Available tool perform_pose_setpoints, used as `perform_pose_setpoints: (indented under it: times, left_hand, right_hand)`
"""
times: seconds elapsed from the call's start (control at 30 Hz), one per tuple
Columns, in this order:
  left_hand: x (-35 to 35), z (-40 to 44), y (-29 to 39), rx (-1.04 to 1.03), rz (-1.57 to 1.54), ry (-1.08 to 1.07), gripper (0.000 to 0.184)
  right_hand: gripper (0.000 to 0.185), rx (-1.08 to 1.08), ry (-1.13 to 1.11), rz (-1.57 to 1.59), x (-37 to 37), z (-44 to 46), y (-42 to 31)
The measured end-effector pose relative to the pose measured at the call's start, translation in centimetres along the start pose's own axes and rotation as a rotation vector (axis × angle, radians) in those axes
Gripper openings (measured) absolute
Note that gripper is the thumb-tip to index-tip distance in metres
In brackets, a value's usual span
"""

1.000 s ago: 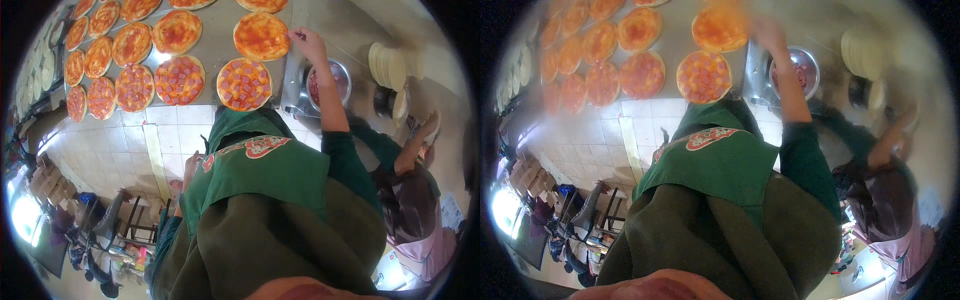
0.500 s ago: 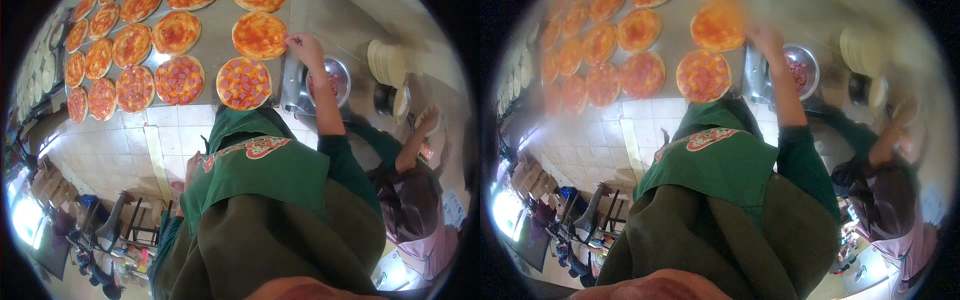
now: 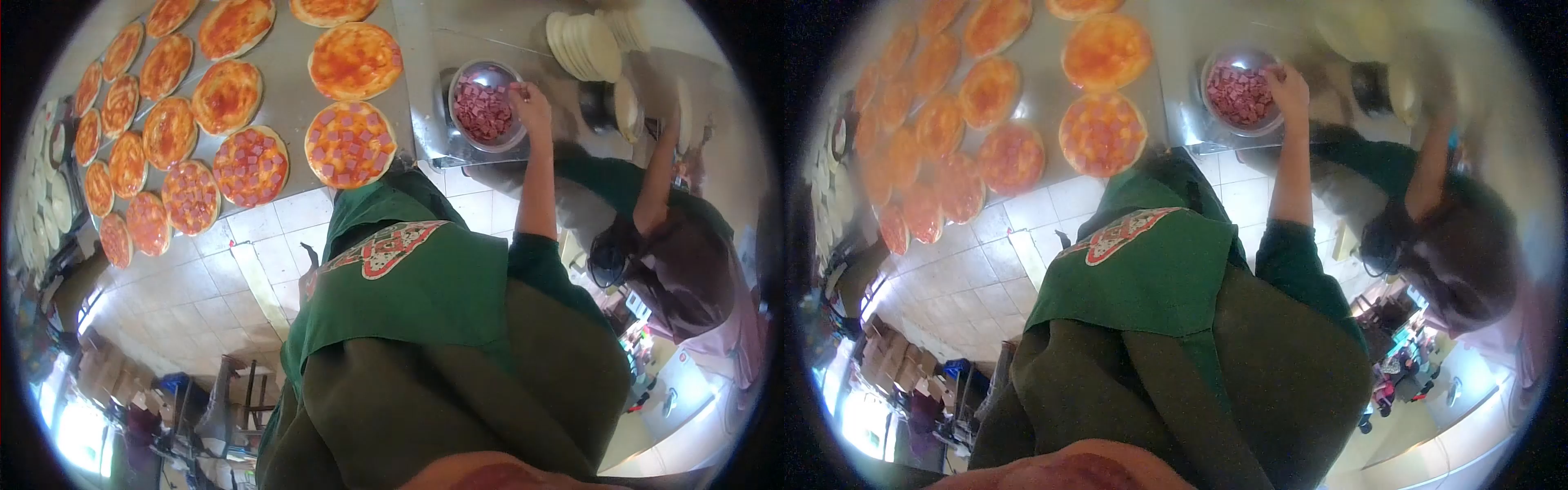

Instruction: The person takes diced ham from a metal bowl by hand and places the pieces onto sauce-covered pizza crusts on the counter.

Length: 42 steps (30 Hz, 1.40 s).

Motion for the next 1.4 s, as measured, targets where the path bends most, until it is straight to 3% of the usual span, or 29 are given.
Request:
perform_pose_setpoints:
  times: [0.07,0.27,0.47,0.57,0.67,0.77,0.83,0.97,1.17,1.23,1.27,1.3,1.33,1.4]
  left_hand:
    - [0.1,0.7,0.5,-0.001,0.027,-0.005,0.044]
    - [0.3,1.9,1.9,-0.003,0.100,-0.017,0.041]
    - [0.4,2.5,3.0,-0.022,0.148,-0.016,0.039]
    - [0.6,2.6,3.4,-0.035,0.165,-0.005,0.038]
    - [0.6,2.7,3.8,-0.053,0.175,-0.009,0.037]
    - [0.6,2.4,4.0,-0.060,0.183,-0.007,0.036]
    - [0.7,2.4,4.0,-0.064,0.182,0.001,0.035]
    - [1.0,2.0,3.5,-0.077,0.186,0.022,0.034]
    - [1.6,1.3,2.2,-0.177,0.346,0.075,0.032]
    - [2.1,0.1,4.8,-0.487,0.773,0.136,0.032]
    - [3.4,-0.4,6.1,-0.538,0.787,0.227,0.031]
    - [5.7,-1.1,7.9,-0.326,0.410,0.309,0.026]
    - [6.8,-4.0,13.2,-0.518,0.585,0.516,0.029]
    - [7.6,-7.8,21.3,-0.621,0.301,0.692,0.030]
  right_hand:
    - [0.030,-0.033,-0.061,0.014,-0.1,-1.5,1.8]
    - [0.030,0.157,-0.168,-0.139,-3.4,-4.1,-0.7]
    - [0.023,0.276,0.147,-0.406,-4.5,-5.5,-2.9]
    - [0.027,0.068,-0.095,-0.127,-4.9,-5.0,-0.3]
    - [0.025,0.120,0.009,-0.008,-3.2,-4.0,-0.4]
    - [0.023,-0.157,-0.218,0.393,-5.7,-2.6,2.3]
    - [0.022,-0.218,-0.271,0.649,-6.2,-2.8,1.5]
    - [0.024,-0.261,-0.387,0.981,-5.3,-4.6,-4.7]
    - [0.023,-0.077,-0.579,1.093,-7.3,-5.9,-15.2]
    - [0.022,-0.055,-0.573,1.062,-7.0,-6.3,-17.5]
    - [0.021,-0.043,-0.570,1.047,-7.0,-6.4,-18.2]
    - [0.020,-0.025,-0.588,1.074,-7.2,-6.5,-18.7]
    - [0.019,-0.007,-0.606,1.101,-7.4,-6.6,-19.1]
    - [0.017,0.005,-0.639,1.118,-7.8,-7.0,-19.7]
Point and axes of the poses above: each hand's wrist, its own z-axis towards the middle knuckle, its own x-axis out of the back of the hand, y = z × x, the point moved 9 cm from there along z, towards the middle knuckle, and after that the axes turned 3 degrees about -z, right-handed, at the moved point
